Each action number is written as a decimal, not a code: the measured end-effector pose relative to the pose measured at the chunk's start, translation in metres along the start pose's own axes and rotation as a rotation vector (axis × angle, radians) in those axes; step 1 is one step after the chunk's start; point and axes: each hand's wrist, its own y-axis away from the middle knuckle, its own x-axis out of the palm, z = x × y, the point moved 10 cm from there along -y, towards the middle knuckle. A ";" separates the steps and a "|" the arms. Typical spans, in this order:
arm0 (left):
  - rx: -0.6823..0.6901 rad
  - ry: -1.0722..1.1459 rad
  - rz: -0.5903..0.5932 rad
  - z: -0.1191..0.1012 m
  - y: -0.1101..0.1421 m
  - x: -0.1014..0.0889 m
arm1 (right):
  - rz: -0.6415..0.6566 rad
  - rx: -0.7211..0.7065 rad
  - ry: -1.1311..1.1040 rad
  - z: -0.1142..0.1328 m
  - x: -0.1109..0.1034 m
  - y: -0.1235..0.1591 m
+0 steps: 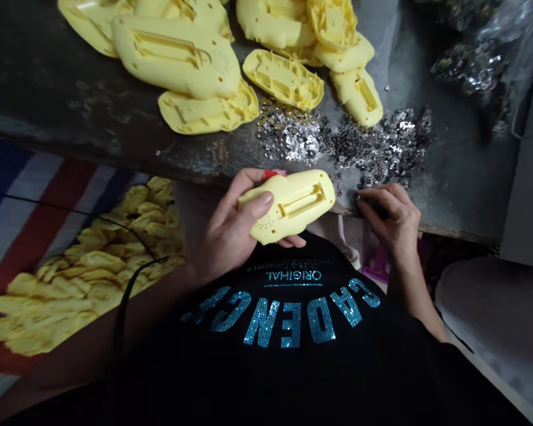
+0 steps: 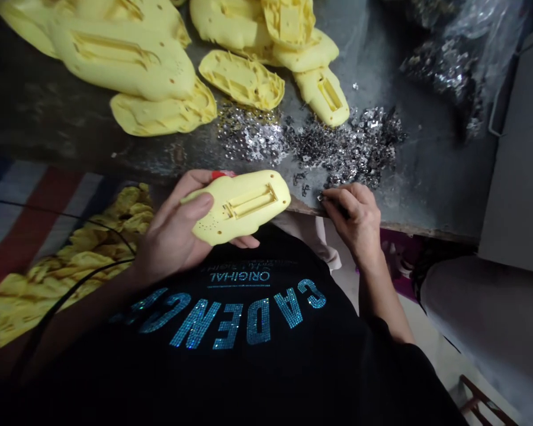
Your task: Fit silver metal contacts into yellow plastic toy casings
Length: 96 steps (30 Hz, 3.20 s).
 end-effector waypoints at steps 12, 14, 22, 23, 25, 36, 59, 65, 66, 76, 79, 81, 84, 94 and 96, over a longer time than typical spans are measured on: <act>0.047 0.007 -0.038 0.000 0.001 -0.002 | -0.005 0.006 0.081 0.000 0.005 0.000; 0.045 0.009 -0.012 0.002 0.001 0.001 | -0.021 -0.009 0.023 0.008 -0.001 -0.001; 0.006 0.012 0.026 0.007 0.004 0.008 | 0.000 -0.181 -0.173 0.070 -0.018 -0.020; 0.001 0.017 0.032 0.008 0.005 0.008 | 0.004 -0.198 -0.173 0.075 -0.018 -0.022; 0.001 0.024 0.039 0.008 0.007 0.008 | 0.002 -0.236 -0.160 0.083 -0.016 -0.025; 0.024 0.042 0.078 0.004 0.009 0.012 | -0.015 -0.387 0.049 0.109 -0.013 -0.025; 0.073 0.014 0.124 0.003 0.003 0.015 | -0.085 -0.440 0.181 0.119 -0.012 -0.020; 0.064 0.027 0.141 0.003 0.002 0.016 | -0.092 -0.451 0.217 0.120 -0.009 -0.013; 0.066 0.029 0.142 0.003 0.002 0.016 | -0.086 -0.449 0.215 0.121 -0.008 -0.013; 0.139 0.014 0.131 -0.003 0.009 0.016 | -0.089 -0.353 0.064 0.103 -0.013 -0.022; 0.151 0.007 0.135 -0.002 0.011 0.016 | -0.131 -0.444 0.145 0.106 -0.010 -0.018; 0.138 0.006 0.136 0.000 0.010 0.016 | -0.163 -0.492 0.200 0.108 -0.009 -0.014; 0.110 0.001 0.131 0.004 0.009 0.014 | -0.138 -0.528 0.295 0.109 -0.002 -0.012; 0.132 0.004 0.127 0.002 0.009 0.015 | -0.141 -0.505 0.195 0.105 -0.003 -0.010; 0.151 -0.024 0.140 0.002 0.009 0.016 | -0.119 -0.489 0.142 0.106 -0.002 -0.014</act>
